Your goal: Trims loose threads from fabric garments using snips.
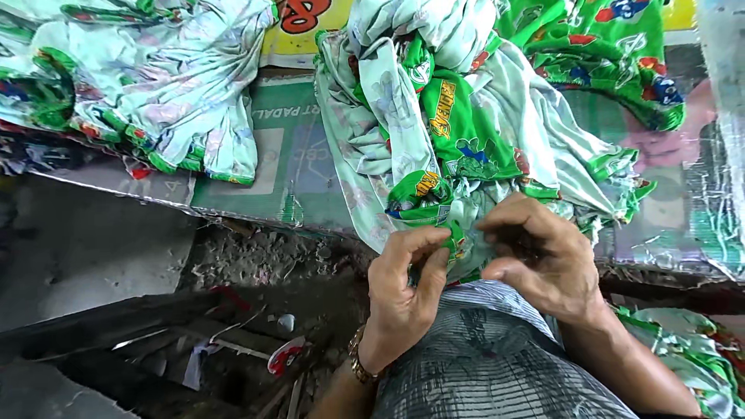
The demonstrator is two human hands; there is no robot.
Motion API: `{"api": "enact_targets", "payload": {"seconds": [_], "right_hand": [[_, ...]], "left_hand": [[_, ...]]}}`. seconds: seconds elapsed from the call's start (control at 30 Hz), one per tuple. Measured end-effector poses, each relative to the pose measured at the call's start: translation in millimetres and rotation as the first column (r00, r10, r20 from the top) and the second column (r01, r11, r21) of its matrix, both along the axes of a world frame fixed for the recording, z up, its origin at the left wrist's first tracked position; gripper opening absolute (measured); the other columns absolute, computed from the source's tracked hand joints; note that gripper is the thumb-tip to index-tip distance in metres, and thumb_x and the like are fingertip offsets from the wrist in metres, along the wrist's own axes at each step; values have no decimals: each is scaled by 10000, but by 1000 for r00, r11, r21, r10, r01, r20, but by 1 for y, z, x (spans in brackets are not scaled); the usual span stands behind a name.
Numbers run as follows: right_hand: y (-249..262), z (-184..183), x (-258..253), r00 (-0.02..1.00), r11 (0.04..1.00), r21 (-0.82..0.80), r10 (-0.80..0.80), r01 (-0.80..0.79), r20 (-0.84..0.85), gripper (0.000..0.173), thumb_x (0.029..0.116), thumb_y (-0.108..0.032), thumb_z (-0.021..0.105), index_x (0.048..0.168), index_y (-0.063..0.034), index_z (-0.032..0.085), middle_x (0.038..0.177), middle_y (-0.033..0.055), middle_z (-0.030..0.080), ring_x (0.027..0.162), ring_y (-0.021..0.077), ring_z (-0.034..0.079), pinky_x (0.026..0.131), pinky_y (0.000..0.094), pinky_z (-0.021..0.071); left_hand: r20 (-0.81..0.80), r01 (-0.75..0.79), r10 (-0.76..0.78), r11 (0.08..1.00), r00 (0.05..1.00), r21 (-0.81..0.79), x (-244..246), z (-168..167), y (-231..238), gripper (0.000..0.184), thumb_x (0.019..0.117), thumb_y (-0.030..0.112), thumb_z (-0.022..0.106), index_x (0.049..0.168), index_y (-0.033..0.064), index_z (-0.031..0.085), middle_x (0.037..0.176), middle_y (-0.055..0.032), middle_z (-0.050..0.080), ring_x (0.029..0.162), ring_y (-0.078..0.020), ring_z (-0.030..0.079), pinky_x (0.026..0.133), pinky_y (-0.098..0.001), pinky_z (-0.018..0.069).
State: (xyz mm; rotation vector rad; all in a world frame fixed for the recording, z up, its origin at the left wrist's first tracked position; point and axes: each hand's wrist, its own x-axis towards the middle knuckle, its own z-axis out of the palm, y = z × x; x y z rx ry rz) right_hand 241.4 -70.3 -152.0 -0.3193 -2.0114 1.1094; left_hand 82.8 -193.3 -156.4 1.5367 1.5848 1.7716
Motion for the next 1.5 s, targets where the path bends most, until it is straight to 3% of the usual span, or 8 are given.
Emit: {"api": "enact_targets", "payload": {"seconds": [0.17,0.3,0.5,0.7,0.93,1.1,1.3,1.5], "right_hand": [[-3,-3,-6,1000,1000,-20,17,-17,9,72,959,-114,705,924,-54,688,859,-9,648,757,6,608,662,140,523],[-3,-5,-1,998,1000,23,16,-17,69,132,1033,-162,591,941,-70,615,802,-31,612,722,-24,579,656,118,496],[3,-4,7,972,924,-315,233,-219,9,238,1065,-241,554,897,-80,605,761,-59,559,648,-45,527,575,101,450],[6,-4,11,942,840,-427,301,-334,-146,198,1056,-224,581,913,-93,620,781,-71,579,673,-53,534,592,98,453],[2,5,13,986,953,-257,167,-162,-1,140,1022,-151,607,911,-69,626,755,-54,578,661,-44,530,580,100,442],[-8,7,24,964,963,-83,262,-257,50,195,1042,-158,572,910,-20,613,757,23,567,674,-12,507,591,112,394],[7,4,15,979,982,184,3,-42,205,266,1015,-164,599,1255,-125,707,1021,-3,615,804,0,582,658,146,500],[19,-2,0,965,974,158,123,-162,230,94,1003,-132,584,938,-95,641,996,4,620,838,32,612,654,173,525]], "left_hand": [[-274,-104,105,994,956,18,5,-1,3,151,1007,140,619,1139,88,671,967,14,734,873,-29,654,844,-233,512],[-228,-121,121,993,966,15,7,2,4,114,992,116,622,1088,91,679,940,20,716,849,-23,633,794,-197,510],[-116,-61,57,998,992,-25,8,4,8,107,976,81,634,1076,78,672,951,21,697,855,-25,641,772,-187,547],[-201,-40,36,999,979,-16,6,3,13,108,962,14,597,1001,73,678,979,-9,719,938,-74,667,800,-241,537],[-512,-54,17,997,859,-59,4,3,6,136,1014,239,630,1051,130,702,982,17,759,894,-49,671,890,-320,456],[-700,-117,126,991,703,61,5,-7,0,118,1010,124,608,1079,100,702,962,-61,771,759,-141,663,862,-390,439],[-669,-65,136,989,730,131,1,-14,-4,73,1054,123,522,1080,125,590,1002,-64,739,818,-135,672,922,-357,457],[-700,-47,142,987,700,153,-6,-14,-13,54,1033,142,548,1076,164,572,1154,-39,710,927,-137,663,1002,-407,434]]}}
